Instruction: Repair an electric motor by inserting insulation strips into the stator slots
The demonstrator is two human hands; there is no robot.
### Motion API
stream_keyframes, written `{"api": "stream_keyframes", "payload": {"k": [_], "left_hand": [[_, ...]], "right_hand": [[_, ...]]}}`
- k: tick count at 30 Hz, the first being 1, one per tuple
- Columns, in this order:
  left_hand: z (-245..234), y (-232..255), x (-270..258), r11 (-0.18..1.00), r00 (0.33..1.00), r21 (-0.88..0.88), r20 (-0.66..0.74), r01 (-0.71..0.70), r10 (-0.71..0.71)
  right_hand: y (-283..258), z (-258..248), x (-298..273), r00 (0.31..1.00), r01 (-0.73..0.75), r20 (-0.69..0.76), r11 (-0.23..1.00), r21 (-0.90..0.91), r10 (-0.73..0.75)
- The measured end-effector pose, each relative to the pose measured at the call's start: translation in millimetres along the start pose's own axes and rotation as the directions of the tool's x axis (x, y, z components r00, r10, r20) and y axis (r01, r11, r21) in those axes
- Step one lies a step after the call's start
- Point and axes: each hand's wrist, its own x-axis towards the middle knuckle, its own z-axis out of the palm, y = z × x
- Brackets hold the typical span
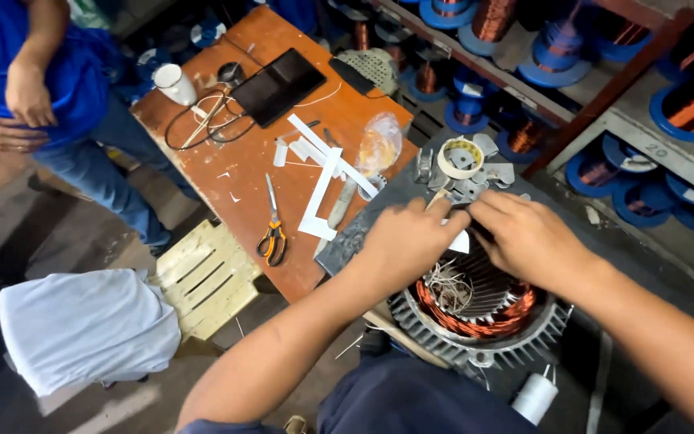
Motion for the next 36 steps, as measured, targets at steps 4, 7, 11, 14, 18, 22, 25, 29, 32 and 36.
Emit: {"api": "stream_keyframes", "payload": {"k": [4, 7, 11, 14, 18, 22, 25, 29, 32, 36], "left_hand": [[13.0, 5.7, 4.1, 0.998, 0.999, 0.06, -0.017, -0.037, 0.038], [25.1, 9.5, 4.9, 0.995, 0.998, 0.082, -0.015, -0.064, 0.065], [32.5, 7.4, 4.0, 0.991, 0.996, 0.099, 0.037, -0.089, 0.086], [27.3, -1.0, 0.8, 0.997, 0.996, 0.052, 0.079, -0.054, 0.05], [14.1, -4.4, -5.1, 0.998, 0.985, 0.018, 0.163, 0.061, -0.063], [-16.0, -4.6, -7.1, 0.994, 0.986, -0.006, 0.134, 0.105, -0.103], [-30.6, -0.5, -13.7, 0.991, 0.988, 0.031, 0.081, 0.131, -0.133], [-22.6, 10.9, -18.0, 0.99, 0.992, 0.064, -0.014, 0.127, -0.126], [-7.9, 25.4, -17.2, 0.972, 0.975, 0.089, -0.063, 0.218, -0.213], [8.6, 37.6, -16.1, 0.946, 0.959, 0.159, -0.076, 0.282, -0.273]], "right_hand": [[3.0, 6.0, -6.3, 1.0, -0.013, -0.006, 0.995, -0.1, 0.012], [5.2, 13.3, -7.7, 0.998, -0.026, -0.051, 0.998, -0.054, 0.023], [8.0, 24.8, -1.6, 0.995, -0.021, -0.097, 1.0, 0.023, 0.023], [6.5, 32.8, 7.0, 0.993, 0.011, -0.114, 0.999, 0.04, -0.007], [6.8, 35.7, 10.8, 0.998, 0.018, -0.055, 0.997, 0.081, -0.013], [-6.8, -4.0, 23.1, 0.995, 0.031, -0.102, 0.969, 0.245, -0.006], [-15.8, -22.9, 28.3, 0.99, 0.087, -0.13, 0.947, 0.31, -0.049], [6.7, 6.1, 21.1, 0.987, 0.143, -0.105, 0.967, 0.212, -0.123], [18.2, 23.9, 18.0, 0.983, 0.181, -0.061, 0.975, 0.126, -0.174], [12.5, 19.8, 19.4, 0.984, 0.173, -0.037, 0.984, 0.031, -0.172]]}}
